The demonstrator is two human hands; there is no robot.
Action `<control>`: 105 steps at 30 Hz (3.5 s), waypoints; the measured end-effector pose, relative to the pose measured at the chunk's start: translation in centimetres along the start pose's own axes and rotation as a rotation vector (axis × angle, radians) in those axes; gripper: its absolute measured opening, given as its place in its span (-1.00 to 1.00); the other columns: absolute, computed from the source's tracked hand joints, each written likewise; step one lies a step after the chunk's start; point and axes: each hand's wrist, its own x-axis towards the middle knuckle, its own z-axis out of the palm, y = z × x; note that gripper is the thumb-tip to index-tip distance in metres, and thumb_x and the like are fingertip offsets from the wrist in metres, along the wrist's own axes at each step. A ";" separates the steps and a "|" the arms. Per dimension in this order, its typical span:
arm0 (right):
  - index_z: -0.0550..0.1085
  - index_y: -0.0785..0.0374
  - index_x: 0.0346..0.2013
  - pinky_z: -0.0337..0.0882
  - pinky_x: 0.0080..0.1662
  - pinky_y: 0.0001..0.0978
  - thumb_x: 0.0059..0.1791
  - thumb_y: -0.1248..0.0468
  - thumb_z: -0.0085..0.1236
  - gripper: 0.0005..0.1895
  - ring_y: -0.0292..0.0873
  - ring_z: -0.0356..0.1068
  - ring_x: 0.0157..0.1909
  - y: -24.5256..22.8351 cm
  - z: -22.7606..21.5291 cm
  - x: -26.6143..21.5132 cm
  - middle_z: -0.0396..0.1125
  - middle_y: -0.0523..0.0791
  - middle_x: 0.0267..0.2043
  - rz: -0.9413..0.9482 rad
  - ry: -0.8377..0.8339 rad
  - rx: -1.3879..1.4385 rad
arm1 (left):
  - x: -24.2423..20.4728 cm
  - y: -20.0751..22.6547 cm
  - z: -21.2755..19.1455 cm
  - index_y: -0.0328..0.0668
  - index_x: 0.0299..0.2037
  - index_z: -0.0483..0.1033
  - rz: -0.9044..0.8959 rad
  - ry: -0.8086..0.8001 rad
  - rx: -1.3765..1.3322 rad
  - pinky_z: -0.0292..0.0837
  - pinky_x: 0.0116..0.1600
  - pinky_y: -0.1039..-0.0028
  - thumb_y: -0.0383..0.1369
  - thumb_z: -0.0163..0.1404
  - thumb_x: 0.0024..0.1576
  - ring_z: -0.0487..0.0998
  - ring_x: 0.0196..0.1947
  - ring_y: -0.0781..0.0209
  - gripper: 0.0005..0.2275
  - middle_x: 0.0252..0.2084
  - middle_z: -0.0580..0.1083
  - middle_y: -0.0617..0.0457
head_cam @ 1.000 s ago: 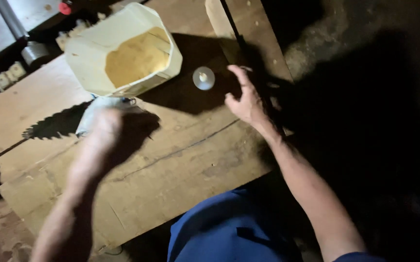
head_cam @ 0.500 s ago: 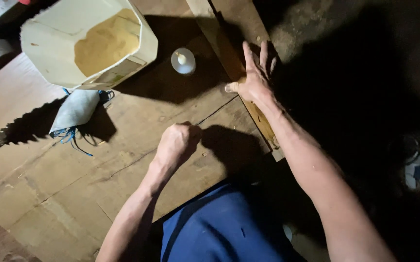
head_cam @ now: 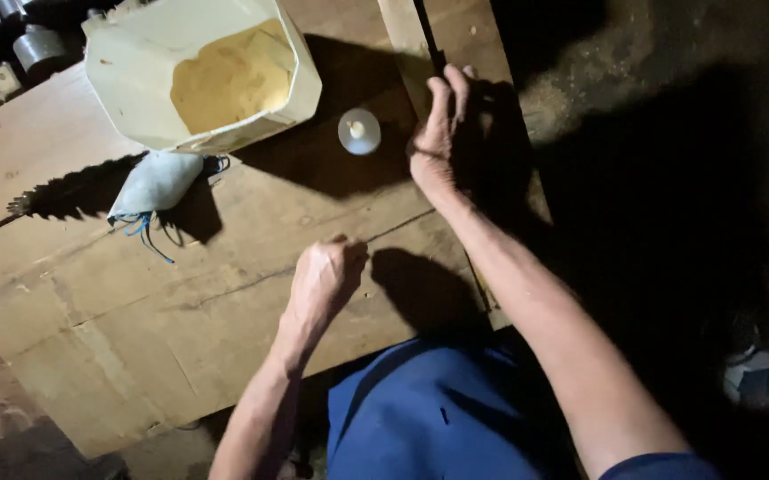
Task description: Repairing a crack in a wooden board by applying wood glue, mixing it with sawdust, and smoothing it by hand before using a hammer.
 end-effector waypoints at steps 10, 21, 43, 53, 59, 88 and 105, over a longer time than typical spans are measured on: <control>0.58 0.14 -0.14 0.14 0.23 0.44 -0.10 0.41 0.04 -0.70 0.22 0.29 0.25 -3.3 -1.1 1.0 0.42 -0.06 -0.07 -0.591 0.003 -0.302 | 0.8 1.6 0.5 0.06 -0.43 0.52 -0.047 -0.031 0.000 0.52 -0.49 0.18 -0.27 0.02 0.11 0.58 -0.58 -0.11 -0.90 -0.45 0.47 0.05; 0.60 0.11 -0.37 0.31 0.09 0.18 -0.28 0.36 0.05 -0.74 0.11 0.35 0.10 -2.7 -2.1 1.5 0.38 -0.12 -0.25 -0.597 -0.029 -0.358 | 2.7 5.4 2.8 -0.03 -0.12 0.56 0.183 0.240 0.259 0.49 -0.37 0.30 -0.41 -0.02 0.17 0.53 -0.30 0.00 -0.86 -0.25 0.36 0.04; 0.48 0.25 -0.17 0.28 0.00 0.13 -0.12 0.35 -0.04 -0.74 0.12 0.24 -0.08 -3.9 -2.4 2.0 0.36 -0.06 -0.03 -0.589 -0.124 -0.401 | 0.9 6.0 7.5 -0.29 0.51 0.11 0.254 0.043 0.328 -0.30 0.58 -0.13 0.38 -0.48 0.20 -0.06 0.58 -0.20 -0.09 0.57 0.01 -0.21; 0.48 0.22 -0.18 0.24 0.03 0.18 -0.13 0.30 0.00 -0.75 0.15 0.23 -0.07 -3.0 -2.0 1.6 0.34 -0.05 -0.03 -0.579 -0.160 -0.437 | -3.9 1.5 7.7 -0.39 0.44 0.18 0.318 0.132 0.187 -0.21 0.57 -0.12 0.18 -0.23 0.33 0.03 0.54 -0.26 -0.26 0.52 0.09 -0.27; 0.49 0.21 -0.14 0.24 0.07 0.11 -0.14 0.31 0.01 -0.71 0.11 0.25 -0.04 -3.5 -2.2 1.5 0.33 -0.08 -0.02 -0.552 -0.171 -0.436 | -7.8 -0.5 7.3 -0.47 0.47 0.08 -0.110 0.239 0.248 -0.44 0.58 -0.16 0.18 -0.28 0.31 -0.22 0.59 -0.26 -0.22 0.56 -0.06 -0.32; 0.47 0.12 -0.22 0.17 0.02 0.04 0.00 0.05 -0.41 -0.58 0.03 0.22 -0.08 -3.8 -2.1 2.0 0.30 -0.11 -0.07 -0.546 -0.140 -0.327 | -6.3 2.5 8.7 0.17 0.14 0.57 0.026 0.609 0.035 0.00 0.53 -0.17 -0.28 0.20 0.25 0.23 0.43 -0.19 -0.74 0.34 0.37 -0.09; 0.38 0.32 -0.02 0.05 0.29 0.32 0.00 -0.42 -0.97 0.05 0.35 0.08 0.24 2.4 1.3 -0.3 0.15 0.27 0.10 -0.339 -0.070 -0.111 | -5.8 0.7 4.6 -0.26 -0.12 0.59 -0.429 0.542 -0.926 0.58 -0.01 0.56 -0.50 0.13 0.21 0.60 -0.18 0.30 -0.91 -0.20 0.60 0.02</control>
